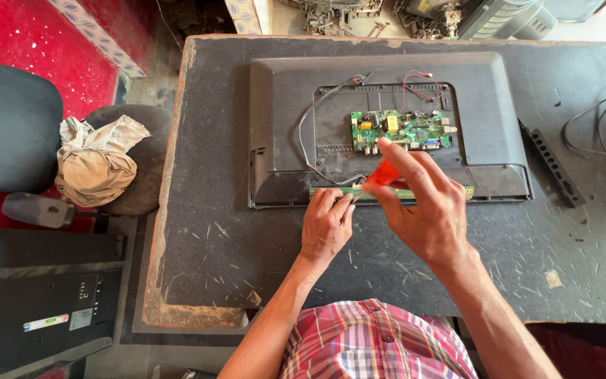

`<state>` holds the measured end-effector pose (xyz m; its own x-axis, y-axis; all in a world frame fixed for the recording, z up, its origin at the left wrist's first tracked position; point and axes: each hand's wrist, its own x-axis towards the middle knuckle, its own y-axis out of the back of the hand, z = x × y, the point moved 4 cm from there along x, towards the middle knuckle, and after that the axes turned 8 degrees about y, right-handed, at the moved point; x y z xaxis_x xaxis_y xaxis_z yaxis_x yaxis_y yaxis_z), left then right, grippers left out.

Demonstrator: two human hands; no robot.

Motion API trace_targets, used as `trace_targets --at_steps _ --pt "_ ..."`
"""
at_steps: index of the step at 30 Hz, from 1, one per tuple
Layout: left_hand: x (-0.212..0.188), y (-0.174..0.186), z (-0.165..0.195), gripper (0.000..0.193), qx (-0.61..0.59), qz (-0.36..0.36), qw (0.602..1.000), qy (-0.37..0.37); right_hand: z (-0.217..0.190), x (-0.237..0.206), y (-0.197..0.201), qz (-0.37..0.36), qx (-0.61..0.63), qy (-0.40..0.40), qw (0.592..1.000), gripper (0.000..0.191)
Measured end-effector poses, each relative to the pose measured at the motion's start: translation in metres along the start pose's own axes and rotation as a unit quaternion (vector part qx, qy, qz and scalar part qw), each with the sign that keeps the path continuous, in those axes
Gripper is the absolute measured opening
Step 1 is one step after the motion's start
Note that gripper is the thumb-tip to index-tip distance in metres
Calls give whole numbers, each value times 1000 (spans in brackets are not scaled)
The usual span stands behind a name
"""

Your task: The person places a green circuit board into the recess of a television back cover on the workbench, aligns it, and uses a screwdriver to drive screws to fasten the board. They handle small screws one at a time and press the board into position while tightening.

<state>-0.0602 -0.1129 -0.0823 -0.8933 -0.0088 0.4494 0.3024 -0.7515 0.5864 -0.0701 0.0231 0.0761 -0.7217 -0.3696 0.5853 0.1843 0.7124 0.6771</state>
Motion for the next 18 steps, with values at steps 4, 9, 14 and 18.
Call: trace_targets --at_steps 4,9,14,18 --pt "1 1 -1 24 -6 4 1000 2 -5 -1 1 3 37 48 998 66" --pt "1 0 0 24 -6 3 1000 2 -1 -1 -2 18 -10 27 999 69" --pt "0 1 2 23 -1 2 1000 1 -1 -3 -3 15 65 12 998 64" --pt "0 2 0 24 -1 4 1000 0 -4 -1 -1 14 43 46 998 65"
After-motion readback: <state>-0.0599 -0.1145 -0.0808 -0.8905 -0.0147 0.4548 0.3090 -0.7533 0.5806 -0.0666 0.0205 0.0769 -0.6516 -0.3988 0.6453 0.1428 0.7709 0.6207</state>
